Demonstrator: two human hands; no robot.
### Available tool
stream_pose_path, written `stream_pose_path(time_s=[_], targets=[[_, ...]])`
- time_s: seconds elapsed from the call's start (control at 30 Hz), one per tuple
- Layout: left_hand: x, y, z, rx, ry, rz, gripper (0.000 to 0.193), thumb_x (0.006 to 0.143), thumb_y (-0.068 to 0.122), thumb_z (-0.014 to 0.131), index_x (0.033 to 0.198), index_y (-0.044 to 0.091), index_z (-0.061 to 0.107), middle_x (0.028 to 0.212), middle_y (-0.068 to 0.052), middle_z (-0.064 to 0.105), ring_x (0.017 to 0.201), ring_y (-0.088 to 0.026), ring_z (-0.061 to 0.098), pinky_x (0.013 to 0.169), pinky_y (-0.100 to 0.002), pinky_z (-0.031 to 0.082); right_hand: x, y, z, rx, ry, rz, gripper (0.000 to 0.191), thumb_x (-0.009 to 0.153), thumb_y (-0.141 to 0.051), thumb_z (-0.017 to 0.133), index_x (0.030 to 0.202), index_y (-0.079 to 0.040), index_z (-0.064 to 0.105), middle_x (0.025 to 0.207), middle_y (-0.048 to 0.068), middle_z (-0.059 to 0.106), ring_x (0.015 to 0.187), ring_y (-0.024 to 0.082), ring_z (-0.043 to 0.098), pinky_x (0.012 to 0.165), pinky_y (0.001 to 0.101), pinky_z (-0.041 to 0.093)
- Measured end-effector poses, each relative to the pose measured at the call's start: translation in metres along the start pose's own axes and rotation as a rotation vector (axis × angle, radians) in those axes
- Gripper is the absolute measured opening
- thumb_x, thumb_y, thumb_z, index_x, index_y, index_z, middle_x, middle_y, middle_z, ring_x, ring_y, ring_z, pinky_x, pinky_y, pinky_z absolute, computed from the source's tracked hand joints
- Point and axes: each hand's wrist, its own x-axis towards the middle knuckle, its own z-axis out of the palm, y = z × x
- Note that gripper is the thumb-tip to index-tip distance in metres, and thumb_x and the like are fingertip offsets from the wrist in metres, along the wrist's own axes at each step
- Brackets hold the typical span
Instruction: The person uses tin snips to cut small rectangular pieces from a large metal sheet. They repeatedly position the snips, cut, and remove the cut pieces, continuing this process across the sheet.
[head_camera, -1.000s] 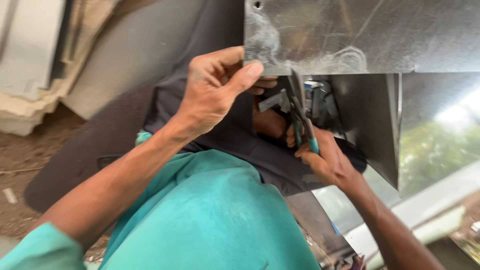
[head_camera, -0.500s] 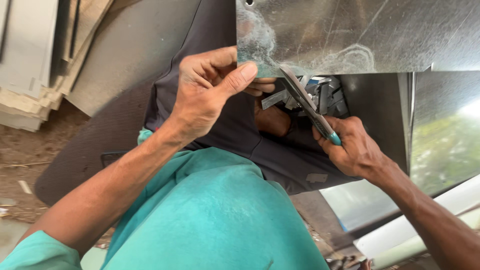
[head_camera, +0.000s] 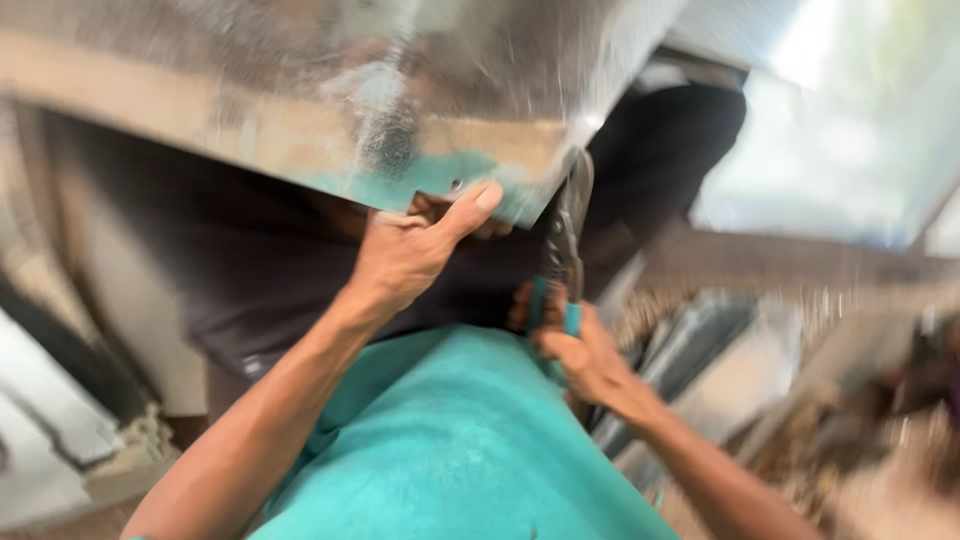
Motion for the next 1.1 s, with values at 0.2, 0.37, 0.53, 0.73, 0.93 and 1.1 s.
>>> stream_pose_path(time_s=[0.2,0.37,0.53,0.73,0.93,1.1], targets=[[0.015,-0.022,0.101,0.008,-0.082,0.036,0.026,0.099,0.013,0.074,0.116,-0.006,0.073,0.103,-0.010,0.077,0.086,-0.015,0.074,0.073,-0.024,0.057,-0.026,0.034,0.013,0.433,0.186,-0.048,0.059,0.066,-0.020,0.049,0.121,0.000,0.053,0.101,0.011,0.060,0.087,0.020,0.056,0.081,0.0357,0.049],[0.009,-0.041,0.093,0.013,-0.064,0.020,0.023,0.099,0.006,0.072,0.118,-0.007,0.071,0.104,-0.012,0.077,0.087,-0.017,0.075,0.077,-0.025,0.060,-0.021,0.033,0.023,0.480,0.191,0.010,0.057,0.069,-0.015,0.049,0.123,0.000,0.053,0.101,0.011,0.058,0.082,0.018,0.052,0.077,0.0336,0.049],[0.007,-0.053,0.090,-0.081,-0.047,0.099,0.022,0.098,0.002,0.075,0.117,-0.008,0.070,0.105,-0.013,0.075,0.087,-0.020,0.074,0.082,-0.031,0.064,-0.015,0.068,0.034,0.433,0.236,-0.158,0.051,0.073,-0.007,0.051,0.123,0.002,0.054,0.102,0.010,0.061,0.087,0.017,0.058,0.079,0.0318,0.050],[0.011,-0.050,0.097,-0.081,-0.064,0.056,0.019,0.100,0.004,0.075,0.115,-0.007,0.072,0.104,-0.013,0.078,0.084,-0.017,0.072,0.083,-0.029,0.061,0.003,0.070,0.036,0.474,0.360,-0.147,0.032,0.073,-0.004,0.053,0.103,0.005,0.063,0.082,0.010,0.066,0.075,0.020,0.064,0.072,0.0331,0.055],[0.011,-0.053,0.084,0.172,0.010,0.154,0.024,0.098,0.009,0.079,0.116,-0.005,0.074,0.108,-0.005,0.075,0.095,-0.011,0.070,0.086,-0.023,0.059,0.004,0.058,0.030,0.520,0.388,-0.055,0.044,0.063,0.002,0.046,0.104,0.003,0.063,0.086,0.007,0.063,0.080,0.017,0.060,0.076,0.0287,0.050],[0.009,-0.037,0.089,0.080,0.002,-0.065,0.024,0.096,0.012,0.077,0.113,-0.004,0.077,0.091,-0.005,0.076,0.078,-0.008,0.067,0.069,-0.022,0.055,0.010,0.057,0.040,0.528,0.430,-0.088,0.021,0.074,-0.001,0.047,0.089,0.005,0.061,0.076,0.011,0.062,0.070,0.020,0.057,0.067,0.0343,0.048]])
